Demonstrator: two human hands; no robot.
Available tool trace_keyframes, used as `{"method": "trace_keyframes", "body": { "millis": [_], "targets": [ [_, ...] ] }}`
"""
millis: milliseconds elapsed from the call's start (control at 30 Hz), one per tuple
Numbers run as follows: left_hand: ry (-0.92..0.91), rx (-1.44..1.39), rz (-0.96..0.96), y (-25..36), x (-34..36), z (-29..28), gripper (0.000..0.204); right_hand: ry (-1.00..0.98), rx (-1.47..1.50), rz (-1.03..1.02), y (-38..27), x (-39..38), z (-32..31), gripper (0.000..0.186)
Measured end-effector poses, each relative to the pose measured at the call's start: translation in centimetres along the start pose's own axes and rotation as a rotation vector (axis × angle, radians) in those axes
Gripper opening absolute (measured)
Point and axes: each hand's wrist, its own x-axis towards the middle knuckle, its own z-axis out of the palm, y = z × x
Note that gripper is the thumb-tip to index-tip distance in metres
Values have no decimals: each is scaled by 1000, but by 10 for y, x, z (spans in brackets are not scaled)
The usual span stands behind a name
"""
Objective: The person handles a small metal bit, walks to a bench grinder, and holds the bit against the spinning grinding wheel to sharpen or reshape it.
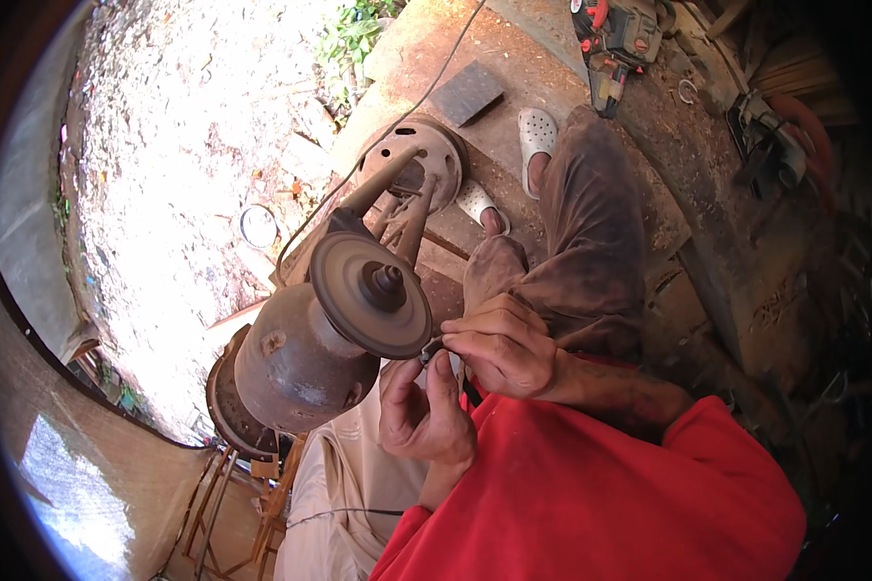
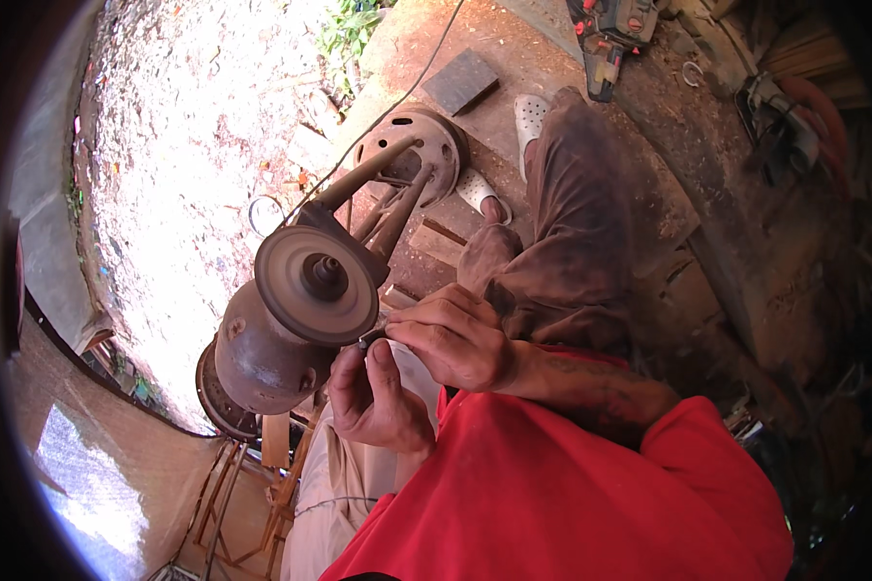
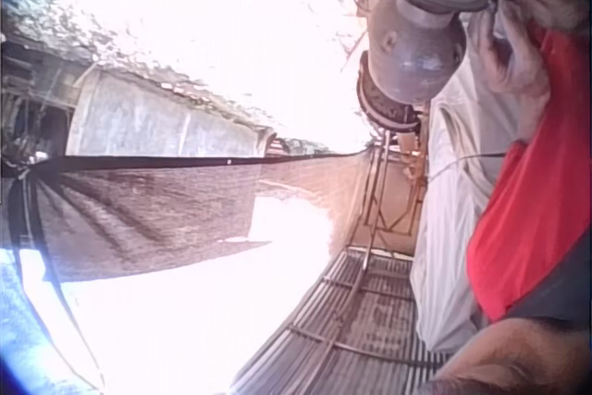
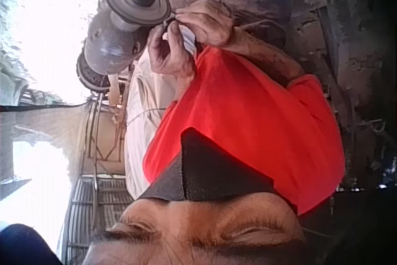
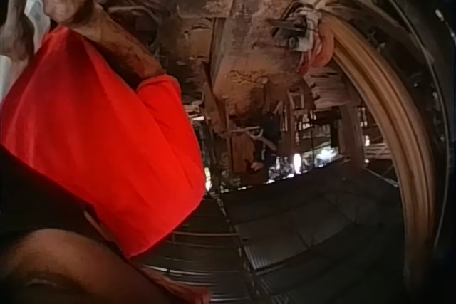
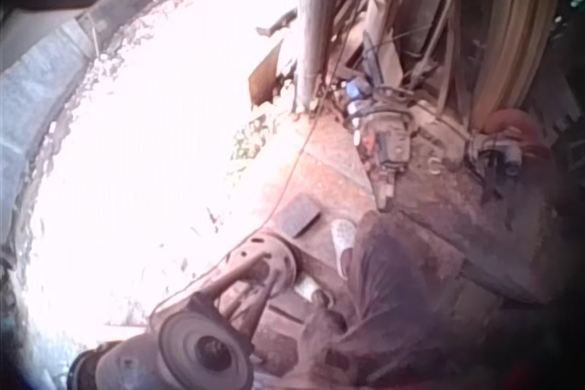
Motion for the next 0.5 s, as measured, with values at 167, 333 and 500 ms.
{"method": "trace_keyframes", "body": {
  "millis": [167, 333, 500],
  "targets": [
    [-5, 0, -20, -1, -1, -2, 25, -5, 11, -1, 0, 1, 0, 25],
    [-3, -15, -21, -2, -2, -3, 26, -12, 14, -6, 0, 0, 1, 25],
    [-16, 5, -15, -2, 0, -4, 27, -17, 14, -12, -1, 1, 1, 26]
  ]
}}
